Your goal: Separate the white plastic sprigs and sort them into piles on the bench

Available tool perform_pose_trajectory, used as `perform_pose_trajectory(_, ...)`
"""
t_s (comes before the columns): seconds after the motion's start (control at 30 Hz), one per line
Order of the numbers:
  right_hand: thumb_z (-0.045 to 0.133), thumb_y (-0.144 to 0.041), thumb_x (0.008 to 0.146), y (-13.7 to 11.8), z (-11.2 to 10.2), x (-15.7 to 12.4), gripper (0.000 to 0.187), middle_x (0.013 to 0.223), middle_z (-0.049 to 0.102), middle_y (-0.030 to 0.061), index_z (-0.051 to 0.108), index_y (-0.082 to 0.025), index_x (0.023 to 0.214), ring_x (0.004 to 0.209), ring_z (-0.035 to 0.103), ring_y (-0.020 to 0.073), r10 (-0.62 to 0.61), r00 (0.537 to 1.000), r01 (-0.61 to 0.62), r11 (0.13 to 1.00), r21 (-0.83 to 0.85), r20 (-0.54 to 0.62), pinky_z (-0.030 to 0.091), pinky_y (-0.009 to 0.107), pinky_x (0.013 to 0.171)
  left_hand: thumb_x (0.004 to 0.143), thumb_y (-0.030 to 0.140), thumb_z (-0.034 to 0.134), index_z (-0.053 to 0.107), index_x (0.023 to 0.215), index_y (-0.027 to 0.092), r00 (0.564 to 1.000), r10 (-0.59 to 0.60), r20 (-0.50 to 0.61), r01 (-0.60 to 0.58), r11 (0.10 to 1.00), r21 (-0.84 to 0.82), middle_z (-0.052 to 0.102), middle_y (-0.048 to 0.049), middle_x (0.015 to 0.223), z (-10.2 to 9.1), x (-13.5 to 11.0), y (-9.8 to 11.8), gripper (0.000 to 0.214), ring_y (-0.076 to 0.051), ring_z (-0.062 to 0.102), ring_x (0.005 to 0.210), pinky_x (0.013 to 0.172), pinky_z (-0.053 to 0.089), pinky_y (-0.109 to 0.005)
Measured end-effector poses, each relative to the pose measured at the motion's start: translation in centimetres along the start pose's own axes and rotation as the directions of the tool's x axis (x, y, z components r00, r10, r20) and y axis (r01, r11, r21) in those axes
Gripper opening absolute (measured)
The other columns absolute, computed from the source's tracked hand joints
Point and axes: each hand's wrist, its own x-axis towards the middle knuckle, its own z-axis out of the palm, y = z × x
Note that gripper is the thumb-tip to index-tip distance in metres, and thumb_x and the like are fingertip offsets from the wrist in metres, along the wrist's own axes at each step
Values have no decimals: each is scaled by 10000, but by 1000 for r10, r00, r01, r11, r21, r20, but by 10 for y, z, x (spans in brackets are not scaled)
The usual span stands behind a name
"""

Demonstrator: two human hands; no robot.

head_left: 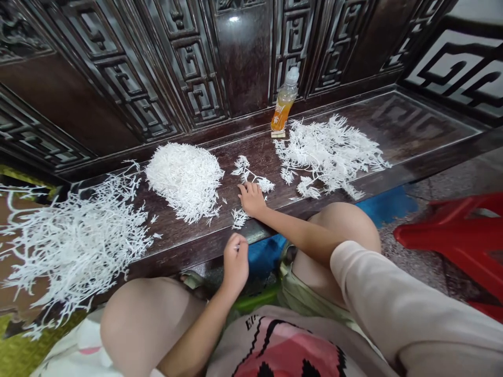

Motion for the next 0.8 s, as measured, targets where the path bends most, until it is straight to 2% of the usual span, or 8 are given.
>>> perform_pose_trajectory(0.1, 311, -273, 857, 0, 0, 1, 364, 1166, 397, 141, 428, -156, 1181, 1022, 322, 256, 2, 1000, -2, 1000, 5, 7, 191, 423, 919, 795, 292, 329, 443, 636, 196, 981, -51, -187, 72, 992, 103, 494, -1, 644, -28, 27, -17, 219, -135, 482, 665, 646, 380, -246)
perform_pose_trajectory(0.2, 313, -278, 853, 0, 0, 0, 357, 1153, 400, 140, 444, -151, 1160, 1011, 324, 258, -3, 1000, 3, 1000, 9, -2, 196, 424, 915, 778, 345, 393, 507, 751, 191, 972, -93, -216, 129, 979, 160, 549, -11, 707, -48, 63, -40, 194, -146, 518, 690, 678, 395, -259)
perform_pose_trajectory(0.27, 315, -282, 850, 0, 0, 0, 355, 1147, 400, 138, 449, -152, 1152, 1007, 325, 258, -5, 1000, 5, 1000, 14, -12, 199, 420, 913, 771, 352, 420, 534, 870, 190, 962, -80, -263, 143, 962, 232, 562, -35, 787, -50, 75, -48, 222, -165, 529, 751, 714, 399, -282)
perform_pose_trajectory(0.37, 322, -282, 845, 0, 0, 0, 348, 1138, 403, 136, 455, -153, 1140, 1003, 325, 257, -8, 1000, 9, 1000, 19, -20, 200, 416, 912, 773, 380, 436, 564, 955, 209, 931, 52, -362, 118, 895, 431, 525, -86, 978, -39, 71, -44, 281, -226, 474, 952, 819, 359, -350)
perform_pose_trajectory(0.43, 325, -276, 843, 0, 0, 0, 345, 1140, 401, 135, 454, -153, 1138, 1006, 321, 257, -11, 1000, 11, 1000, 18, -23, 194, 416, 915, 778, 409, 432, 583, 949, 233, 950, 133, -281, 39, 846, 532, 505, -83, 1020, -30, 62, -36, 288, -243, 438, 999, 844, 334, -372)
perform_pose_trajectory(0.5, 325, -273, 842, 0, 1, 0, 342, 1141, 399, 136, 453, -153, 1136, 1011, 317, 256, -8, 1000, 8, 1000, 15, -26, 187, 416, 918, 778, 424, 438, 592, 934, 247, 984, 163, -66, -98, 819, 565, 521, -66, 976, -23, 53, -30, 281, -230, 451, 956, 824, 342, -360)
perform_pose_trajectory(0.6, 329, -276, 839, 0, 0, 0, 337, 1133, 402, 134, 455, -156, 1128, 1014, 313, 257, -3, 999, 3, 1000, 11, -33, 185, 413, 917, 773, 402, 460, 590, 932, 236, 970, 154, 186, -235, 783, 576, 540, -56, 916, -18, 46, -29, 264, -215, 464, 890, 786, 354, -338)
perform_pose_trajectory(0.8, 339, -276, 834, 1, 1, 1, 330, 1122, 411, 132, 461, -153, 1115, 1005, 320, 259, -12, 999, 12, 1000, 9, -35, 193, 411, 910, 818, 293, 404, 596, 911, 206, 965, 178, 195, -264, 676, 688, 547, -80, 902, -11, 45, -37, 230, -217, 460, 871, 749, 340, -336)
